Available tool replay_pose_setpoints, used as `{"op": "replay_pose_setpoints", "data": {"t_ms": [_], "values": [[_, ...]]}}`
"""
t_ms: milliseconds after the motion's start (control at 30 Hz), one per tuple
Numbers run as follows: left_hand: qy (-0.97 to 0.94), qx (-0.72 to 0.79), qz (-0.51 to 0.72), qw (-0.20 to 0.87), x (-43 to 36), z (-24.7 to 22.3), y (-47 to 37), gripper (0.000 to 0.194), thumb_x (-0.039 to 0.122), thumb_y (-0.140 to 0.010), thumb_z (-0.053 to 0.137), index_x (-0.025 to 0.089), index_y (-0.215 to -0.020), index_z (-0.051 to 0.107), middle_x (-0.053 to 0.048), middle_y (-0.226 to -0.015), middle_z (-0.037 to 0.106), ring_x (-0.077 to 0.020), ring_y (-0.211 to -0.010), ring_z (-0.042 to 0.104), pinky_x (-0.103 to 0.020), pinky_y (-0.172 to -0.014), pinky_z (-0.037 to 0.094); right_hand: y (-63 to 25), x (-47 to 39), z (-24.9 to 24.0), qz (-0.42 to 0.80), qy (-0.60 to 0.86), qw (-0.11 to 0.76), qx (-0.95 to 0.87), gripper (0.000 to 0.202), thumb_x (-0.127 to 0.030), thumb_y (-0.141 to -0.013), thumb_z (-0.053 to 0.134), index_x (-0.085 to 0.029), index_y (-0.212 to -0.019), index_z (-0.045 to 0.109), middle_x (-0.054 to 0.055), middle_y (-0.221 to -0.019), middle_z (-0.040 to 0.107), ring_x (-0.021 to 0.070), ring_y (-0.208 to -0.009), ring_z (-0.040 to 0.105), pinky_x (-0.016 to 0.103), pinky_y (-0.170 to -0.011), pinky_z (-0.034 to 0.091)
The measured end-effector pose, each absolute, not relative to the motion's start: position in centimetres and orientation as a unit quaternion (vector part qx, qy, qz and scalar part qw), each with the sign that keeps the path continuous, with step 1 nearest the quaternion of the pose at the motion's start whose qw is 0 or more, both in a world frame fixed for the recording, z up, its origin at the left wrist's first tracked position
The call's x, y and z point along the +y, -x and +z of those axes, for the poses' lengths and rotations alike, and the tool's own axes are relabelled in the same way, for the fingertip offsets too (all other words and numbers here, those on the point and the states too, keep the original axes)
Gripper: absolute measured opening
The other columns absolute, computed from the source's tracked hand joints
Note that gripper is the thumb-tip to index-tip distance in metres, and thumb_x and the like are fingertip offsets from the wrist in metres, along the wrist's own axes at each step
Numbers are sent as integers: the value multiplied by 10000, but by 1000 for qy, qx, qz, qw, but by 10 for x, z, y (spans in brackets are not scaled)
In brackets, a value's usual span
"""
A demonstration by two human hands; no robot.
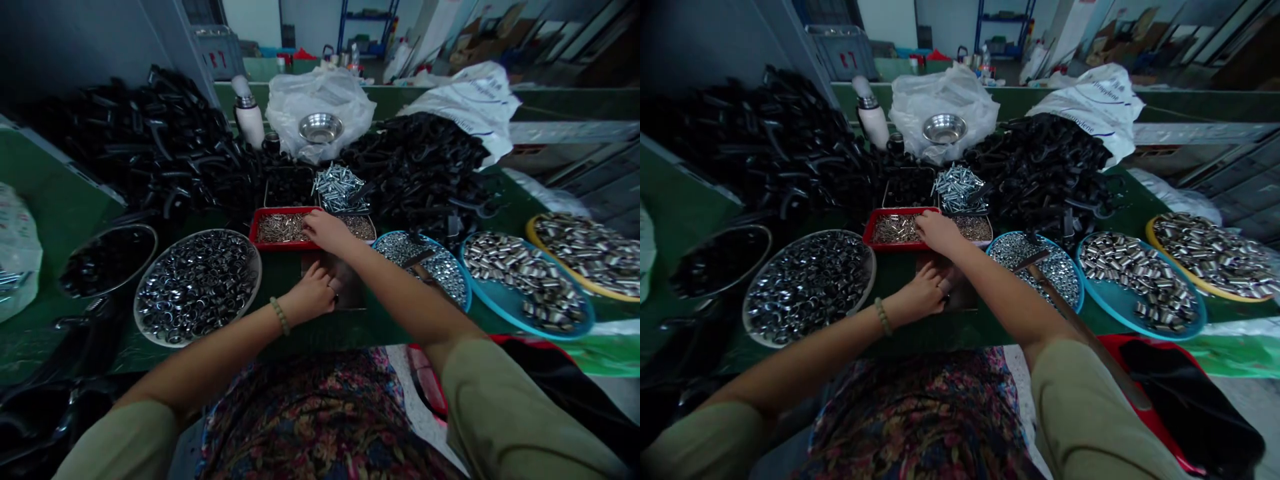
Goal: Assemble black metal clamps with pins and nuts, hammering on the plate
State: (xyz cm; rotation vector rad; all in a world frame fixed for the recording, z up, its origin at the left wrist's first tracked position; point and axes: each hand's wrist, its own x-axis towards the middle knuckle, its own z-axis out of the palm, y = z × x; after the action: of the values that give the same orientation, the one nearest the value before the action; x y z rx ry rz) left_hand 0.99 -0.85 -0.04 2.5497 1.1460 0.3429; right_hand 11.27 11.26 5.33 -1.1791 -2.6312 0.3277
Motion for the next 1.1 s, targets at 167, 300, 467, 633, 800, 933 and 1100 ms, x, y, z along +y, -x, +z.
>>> {"op": "replay_pose_setpoints", "data": {"t_ms": [167,300,467,633,800,933,1100], "values": [[-909,389,123,88,-10,-15,-16,473,279,-863,515,141,-1314,486,-167,-1326,545,-280,-1288,415,-547,-1159,54,-67,143,42,56,395,24,-917,227,-212,-883,530,-68,-1011,651,201,-1093,638,270,-1041,601,370,-893,455],[-867,467,145,95,-24,-14,-11,451,287,-821,576,305,-1270,530,-64,-1346,532,-304,-1247,411,-626,-1116,-2,-71,141,39,49,394,26,-918,242,-178,-888,486,-71,-1041,640,205,-1103,647,277,-1030,611,370,-874,456],[-824,507,198,159,-27,-17,-12,555,270,-739,617,268,-1279,490,-70,-1257,566,-296,-1205,420,-544,-1112,147,-75,139,40,59,397,50,-915,265,-127,-909,413,-81,-1096,595,183,-1078,664,258,-1007,615,368,-877,436],[-797,514,255,188,-24,-21,-14,559,302,-709,619,181,-1228,448,-98,-1154,584,-272,-1128,477,-426,-1009,305,-107,122,43,126,390,152,-900,269,-114,-891,454,-102,-1126,586,103,-1074,667,171,-991,604,282,-875,438],[-785,526,261,195,-25,-22,-15,584,275,-687,633,198,-1228,428,-98,-1169,579,-279,-1137,476,-418,-990,292,-179,73,24,313,390,185,-846,191,-123,-859,523,-151,-943,692,65,-962,689,162,-935,621,320,-867,465],[-777,541,256,194,-25,-22,-16,582,269,-678,643,207,-1219,437,-99,-1141,578,-287,-1116,486,-416,-986,291,-207,43,7,385,436,177,-794,279,-74,-821,532,-170,-1058,644,45,-985,694,152,-916,640,314,-840,488],[-783,536,251,191,-25,-24,-16,637,298,-688,644,199,-1268,400,-113,-1172,566,-290,-1139,478,-428,-995,290,-194,31,19,183,422,84,-884,243,-96,-872,502,-168,-1083,598,80,-975,672,190,-924,613,315,-807,467]]}}
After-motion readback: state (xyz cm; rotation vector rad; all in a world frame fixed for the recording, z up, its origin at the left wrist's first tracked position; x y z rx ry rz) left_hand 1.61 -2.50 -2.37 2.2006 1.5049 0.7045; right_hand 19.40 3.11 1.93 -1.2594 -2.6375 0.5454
